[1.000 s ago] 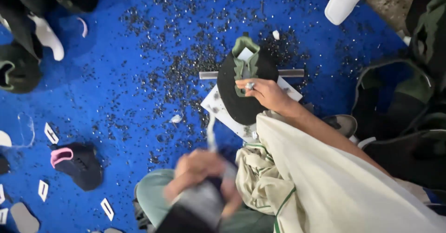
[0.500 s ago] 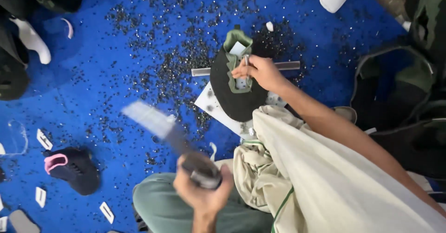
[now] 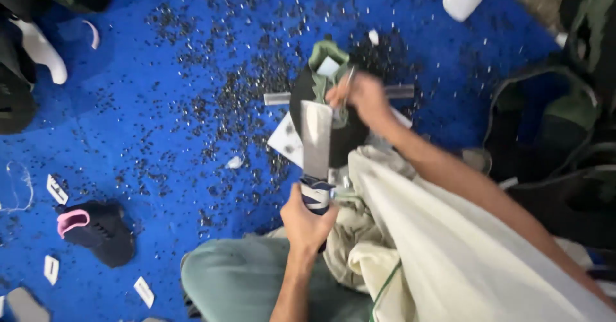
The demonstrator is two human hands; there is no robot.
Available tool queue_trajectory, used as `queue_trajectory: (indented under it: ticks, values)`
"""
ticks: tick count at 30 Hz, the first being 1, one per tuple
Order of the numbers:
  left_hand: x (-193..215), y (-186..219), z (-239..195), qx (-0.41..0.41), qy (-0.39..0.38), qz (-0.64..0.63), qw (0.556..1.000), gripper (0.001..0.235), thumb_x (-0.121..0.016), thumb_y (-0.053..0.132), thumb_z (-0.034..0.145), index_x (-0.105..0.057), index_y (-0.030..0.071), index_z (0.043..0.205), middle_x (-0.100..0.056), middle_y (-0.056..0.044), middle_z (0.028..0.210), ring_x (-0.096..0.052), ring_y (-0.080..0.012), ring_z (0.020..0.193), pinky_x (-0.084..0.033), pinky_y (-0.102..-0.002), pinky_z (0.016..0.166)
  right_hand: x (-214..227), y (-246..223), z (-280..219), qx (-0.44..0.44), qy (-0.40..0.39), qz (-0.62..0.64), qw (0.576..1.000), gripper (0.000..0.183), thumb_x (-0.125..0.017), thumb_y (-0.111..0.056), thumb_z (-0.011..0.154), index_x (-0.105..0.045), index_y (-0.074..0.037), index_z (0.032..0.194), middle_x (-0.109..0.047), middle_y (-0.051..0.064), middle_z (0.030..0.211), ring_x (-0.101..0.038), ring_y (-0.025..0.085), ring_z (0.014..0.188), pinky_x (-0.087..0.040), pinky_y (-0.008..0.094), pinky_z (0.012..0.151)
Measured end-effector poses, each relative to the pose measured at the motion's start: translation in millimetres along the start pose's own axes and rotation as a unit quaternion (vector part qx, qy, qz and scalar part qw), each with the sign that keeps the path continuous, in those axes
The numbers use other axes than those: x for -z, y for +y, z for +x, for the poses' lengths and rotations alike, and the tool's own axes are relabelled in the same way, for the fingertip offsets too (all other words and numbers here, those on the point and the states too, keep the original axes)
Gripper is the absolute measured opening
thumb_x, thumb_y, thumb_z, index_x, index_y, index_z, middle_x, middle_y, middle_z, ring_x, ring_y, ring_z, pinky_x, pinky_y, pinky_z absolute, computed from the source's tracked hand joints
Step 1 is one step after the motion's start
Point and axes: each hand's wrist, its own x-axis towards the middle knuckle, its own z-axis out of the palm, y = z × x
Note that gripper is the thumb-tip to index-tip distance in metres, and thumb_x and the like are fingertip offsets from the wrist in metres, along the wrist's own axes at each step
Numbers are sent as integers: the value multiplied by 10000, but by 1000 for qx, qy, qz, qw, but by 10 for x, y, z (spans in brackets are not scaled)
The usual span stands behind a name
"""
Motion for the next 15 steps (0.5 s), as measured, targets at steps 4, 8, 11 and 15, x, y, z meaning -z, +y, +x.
queue_trajectory:
  ticks: [4, 8, 11, 15]
  values:
    - [550, 555, -126, -36, 99, -88, 991, 375, -836, 177, 642, -599, 49, 904, -677, -46, 692, -662, -177, 581, -566, -303, 606, 77, 64, 312, -69, 2, 241, 968, 183, -503, -121, 1095, -619, 5, 1032, -745, 166, 1094, -755, 236, 969, -635, 352, 876]
    - [1000, 1195, -82, -265, 111, 50, 956, 350, -773, 130, 589, -471, 177, 759, -534, -8, 682, -539, -222, 608, -415, -375, 629, 32, 69, 251, -53, -55, 156, 985, 133, -524, -65, 1052, -612, 19, 1000, -749, 162, 1109, -761, 230, 1027, -629, 343, 881]
    - [523, 883, 106, -359, 300, -454, 758, 387, -753, 78, 645, -436, 85, 866, -530, -45, 690, -508, -167, 525, -448, -284, 503, -34, -105, 114, 31, -36, 46, 998, 101, -558, 0, 1024, -643, 37, 982, -767, 157, 1101, -763, 223, 1037, -619, 340, 889]
    - [-74, 16, 247, -142, 68, -92, 983, 433, -832, 112, 636, -556, 43, 962, -621, -140, 785, -628, -310, 658, -485, -368, 624, -15, -328, -22, 150, -33, -95, 984, 190, -599, 65, 943, -680, 51, 1114, -751, 175, 1121, -734, 236, 1068, -586, 352, 910]
